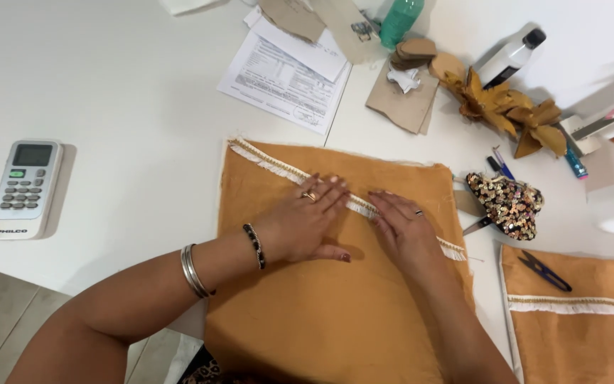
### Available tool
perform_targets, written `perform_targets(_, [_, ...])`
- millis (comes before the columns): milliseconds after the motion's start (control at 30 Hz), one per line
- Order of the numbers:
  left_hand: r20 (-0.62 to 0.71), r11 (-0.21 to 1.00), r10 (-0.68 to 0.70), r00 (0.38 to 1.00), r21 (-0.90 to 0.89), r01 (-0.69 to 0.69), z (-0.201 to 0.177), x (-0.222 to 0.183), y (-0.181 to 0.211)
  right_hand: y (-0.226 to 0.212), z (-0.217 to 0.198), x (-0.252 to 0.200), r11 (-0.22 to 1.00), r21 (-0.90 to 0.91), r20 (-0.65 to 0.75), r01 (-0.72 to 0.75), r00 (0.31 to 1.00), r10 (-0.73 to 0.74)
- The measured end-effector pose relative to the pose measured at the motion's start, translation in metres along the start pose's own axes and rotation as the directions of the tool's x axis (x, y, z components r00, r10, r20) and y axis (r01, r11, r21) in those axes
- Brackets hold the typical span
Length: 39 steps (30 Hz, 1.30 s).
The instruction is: Aligning and smoothing decorative fringe trim onto fabric squares on a work table
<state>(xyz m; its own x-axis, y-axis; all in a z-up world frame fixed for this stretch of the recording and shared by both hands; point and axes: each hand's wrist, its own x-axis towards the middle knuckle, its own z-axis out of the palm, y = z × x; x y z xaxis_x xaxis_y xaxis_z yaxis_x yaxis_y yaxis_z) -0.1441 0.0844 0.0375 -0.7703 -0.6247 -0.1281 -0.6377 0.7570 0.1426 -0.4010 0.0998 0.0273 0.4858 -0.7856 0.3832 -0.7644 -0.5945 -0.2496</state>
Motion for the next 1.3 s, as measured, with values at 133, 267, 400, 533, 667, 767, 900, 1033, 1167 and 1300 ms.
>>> perform_targets(133, [0.02,1.0,-0.018,1.0,-0.001,0.018,0.007,-0.004,-0.001,0.0,0.004,-0.015,0.993,-0.089,0.104,0.08,0.992,-0.071])
perform_targets(267, [-0.178,1.0,-0.024,0.984,-0.019,0.02,0.03,-0.004,-0.004,0.004,0.01,-0.023,0.987,-0.132,0.119,0.094,0.99,-0.078])
perform_targets(400, [-0.455,0.998,0.036,0.89,-0.03,-0.056,0.034,-0.003,-0.009,0.0,0.007,-0.02,0.967,-0.22,0.119,0.13,0.987,-0.106])
perform_targets(533, [-0.439,0.999,0.037,0.898,-0.01,-0.046,0.024,-0.002,-0.009,-0.004,0.003,-0.016,0.979,-0.183,0.109,0.088,0.992,-0.069])
perform_targets(667, [-0.454,0.999,0.019,0.891,-0.022,-0.032,0.018,-0.002,-0.009,-0.008,0.001,-0.013,0.985,-0.163,0.13,0.048,0.991,-0.026])
perform_targets(767, [-0.454,0.997,-0.021,0.891,-0.076,-0.015,0.019,-0.005,-0.01,-0.009,-0.001,-0.01,0.989,-0.141,0.132,0.037,0.991,-0.018])
perform_targets(900, [-0.461,0.998,-0.055,0.886,-0.064,0.029,0.021,-0.007,-0.009,-0.006,0.001,-0.013,0.991,-0.128,0.157,0.031,0.988,-0.01])
perform_targets(1033, [-0.449,0.998,-0.067,0.891,-0.036,0.057,0.02,-0.007,-0.009,-0.005,0.002,-0.013,0.991,-0.128,0.145,0.027,0.989,-0.008])
perform_targets(1167, [-0.458,0.997,-0.068,0.887,-0.009,0.072,0.021,-0.006,-0.011,-0.007,-0.001,-0.008,0.991,-0.128,0.146,0.029,0.989,-0.01])
perform_targets(1300, [-0.443,0.999,-0.032,0.896,-0.038,0.017,0.023,-0.005,-0.012,-0.012,-0.004,-0.007,0.994,-0.112,0.119,0.016,0.993,-0.003])
